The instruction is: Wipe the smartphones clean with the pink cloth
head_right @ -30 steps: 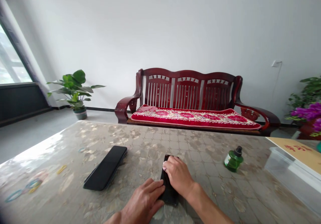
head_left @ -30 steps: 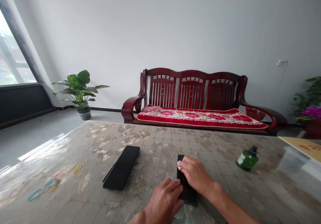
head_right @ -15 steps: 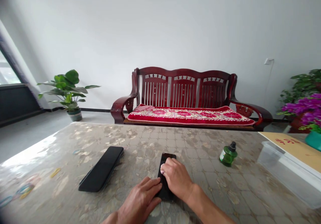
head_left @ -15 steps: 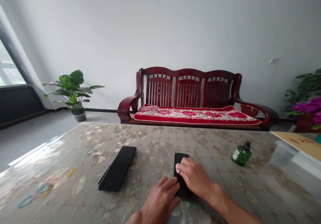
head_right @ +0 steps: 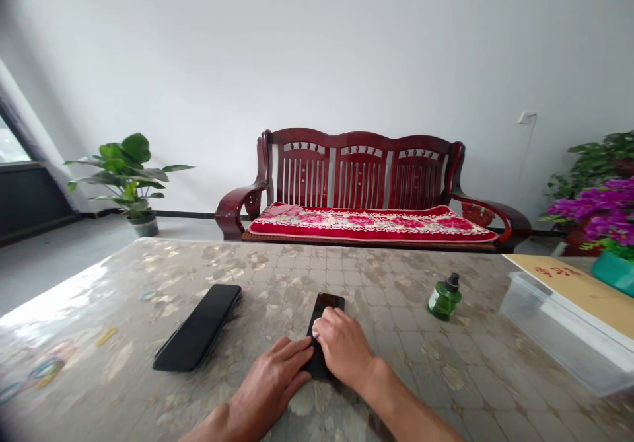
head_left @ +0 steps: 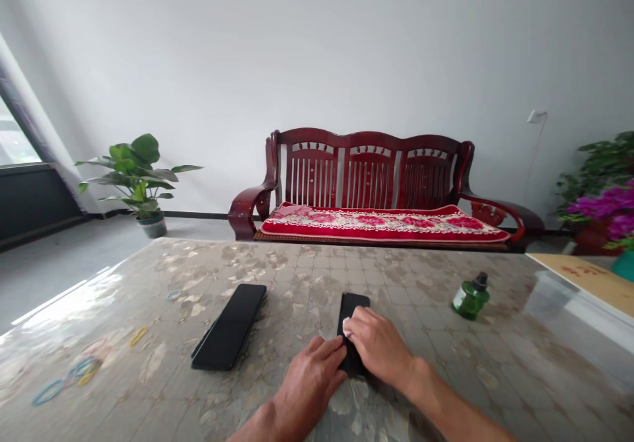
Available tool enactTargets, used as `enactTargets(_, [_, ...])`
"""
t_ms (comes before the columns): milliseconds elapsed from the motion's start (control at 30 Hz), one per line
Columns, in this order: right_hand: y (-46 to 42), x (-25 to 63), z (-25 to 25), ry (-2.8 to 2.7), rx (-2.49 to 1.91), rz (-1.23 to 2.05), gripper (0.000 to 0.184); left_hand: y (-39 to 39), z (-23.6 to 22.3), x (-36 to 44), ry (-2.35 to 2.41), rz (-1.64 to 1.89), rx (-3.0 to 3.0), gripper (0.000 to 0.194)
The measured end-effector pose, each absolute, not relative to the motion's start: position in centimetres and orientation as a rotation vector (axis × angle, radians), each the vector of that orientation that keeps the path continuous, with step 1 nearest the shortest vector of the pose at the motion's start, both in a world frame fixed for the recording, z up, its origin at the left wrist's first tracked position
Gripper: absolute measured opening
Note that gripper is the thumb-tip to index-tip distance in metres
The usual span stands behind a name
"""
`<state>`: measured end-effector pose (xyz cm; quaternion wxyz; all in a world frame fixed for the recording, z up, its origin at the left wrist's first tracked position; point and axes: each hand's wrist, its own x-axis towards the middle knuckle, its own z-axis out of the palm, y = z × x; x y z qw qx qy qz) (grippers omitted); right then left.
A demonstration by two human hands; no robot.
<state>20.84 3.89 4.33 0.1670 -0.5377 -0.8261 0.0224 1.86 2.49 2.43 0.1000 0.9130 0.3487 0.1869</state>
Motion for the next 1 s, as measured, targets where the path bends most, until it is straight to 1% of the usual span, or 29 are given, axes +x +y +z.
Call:
enactTargets(67, [3.4, 20.8, 4.6, -2.324, -1.498, 0.219, 0.019, 2.7, 2.2, 1.8, 1.032, 0.558, 2.68, 0.029])
enactTargets(167, [4.6, 21.3, 4.5, -2.096, -1.509, 0.421, 0.017, 3.1, 1.6, 1.5, 1.082, 0.548, 2.663, 0.031])
enactTargets(267, [7.0, 22.3, 3.9, -1.803, -1.458, 0.461, 0.017, 3.4, 1.3, 1.1, 1.162, 0.573, 2.596, 0.03])
enactTargets(333, [8.5, 22.9, 3.2, -1.634, -1.368, 0.522, 0.018, 3.4, 1.4, 1.1, 1.202, 0.607, 2.516, 0.033])
enactTargets(500, [10.0, 23.0, 1.3, -1.532, -1.328, 0.6, 0.026, 2.9, 2.2, 1.9, 1.316, 0.613, 2.357, 0.059])
enactTargets(633, [10.0, 22.7, 0.4, -1.506, -1.312, 0.669, 0.026, 2.6, 2.8, 2.9, 1.409, 0.495, 2.363, 0.072])
enactTargets(733, [10.2, 22.8, 0.1, -1.479, -1.313, 0.684, 0.026, 2.7, 3.2, 3.4, 1.457, 0.394, 2.4, 0.076])
enactTargets(867, [10.6, 23.1, -0.2, -1.467, -1.303, 0.691, 0.026, 2.8, 3.8, 4.1, 1.492, 0.273, 2.48, 0.076])
enactTargets(1000, [10.8, 23.3, -0.2, -1.461, -1.286, 0.68, 0.026, 3.0, 4.1, 5.2, 1.524, 0.232, 2.555, 0.079])
